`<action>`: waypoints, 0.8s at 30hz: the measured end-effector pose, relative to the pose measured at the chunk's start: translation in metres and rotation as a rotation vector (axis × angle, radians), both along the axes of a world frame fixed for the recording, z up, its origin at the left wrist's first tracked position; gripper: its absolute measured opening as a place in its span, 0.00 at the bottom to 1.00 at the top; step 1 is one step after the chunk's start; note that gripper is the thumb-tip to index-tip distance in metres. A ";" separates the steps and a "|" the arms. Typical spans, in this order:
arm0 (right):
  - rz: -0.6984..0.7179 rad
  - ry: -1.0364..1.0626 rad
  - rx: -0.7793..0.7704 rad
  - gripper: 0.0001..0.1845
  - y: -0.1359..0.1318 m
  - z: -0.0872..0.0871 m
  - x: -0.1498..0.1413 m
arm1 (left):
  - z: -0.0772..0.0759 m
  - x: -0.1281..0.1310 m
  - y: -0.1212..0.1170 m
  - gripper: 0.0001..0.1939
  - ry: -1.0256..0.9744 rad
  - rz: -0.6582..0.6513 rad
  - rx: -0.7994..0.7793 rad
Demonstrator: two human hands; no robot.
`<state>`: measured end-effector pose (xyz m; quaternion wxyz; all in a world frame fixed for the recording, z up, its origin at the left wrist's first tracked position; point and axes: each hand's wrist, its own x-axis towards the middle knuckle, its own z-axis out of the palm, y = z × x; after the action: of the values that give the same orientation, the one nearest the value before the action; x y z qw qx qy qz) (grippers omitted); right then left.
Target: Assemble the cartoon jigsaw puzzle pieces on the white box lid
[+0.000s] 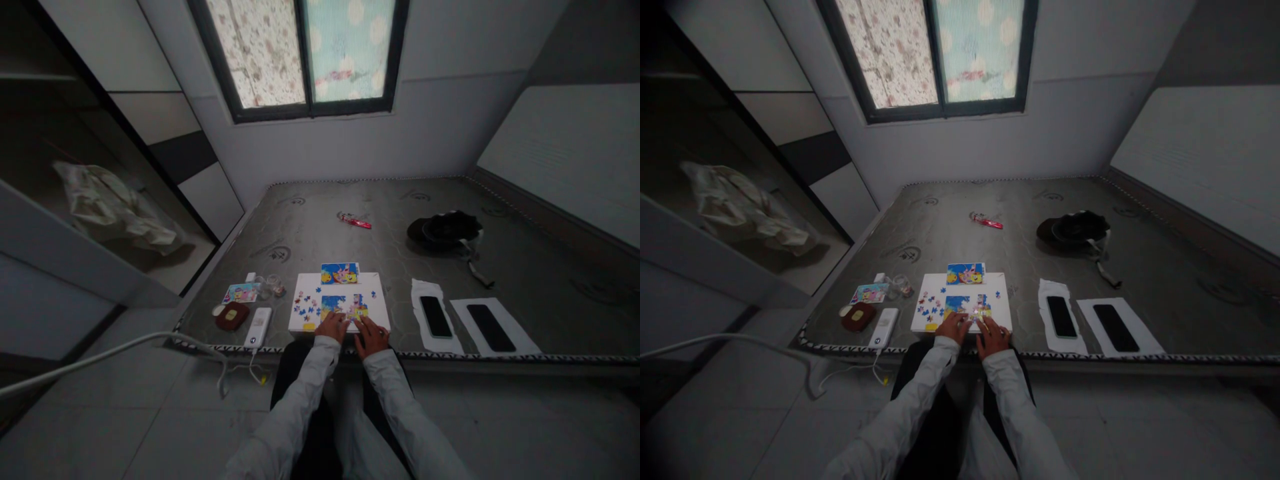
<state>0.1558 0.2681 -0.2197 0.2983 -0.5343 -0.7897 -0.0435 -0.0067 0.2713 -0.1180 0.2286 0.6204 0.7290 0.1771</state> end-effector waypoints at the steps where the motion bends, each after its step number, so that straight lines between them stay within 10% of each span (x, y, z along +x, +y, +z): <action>1: -0.001 0.002 0.000 0.24 0.000 0.000 0.000 | 0.000 0.000 0.000 0.16 0.002 -0.003 0.004; 24: 0.009 0.061 -0.026 0.23 -0.001 0.006 -0.002 | -0.011 0.001 0.014 0.11 0.022 -0.062 -0.022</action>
<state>0.1541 0.2669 -0.2142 0.3157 -0.5357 -0.7830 -0.0158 -0.0053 0.2857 -0.1286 0.2326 0.6422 0.7138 0.1548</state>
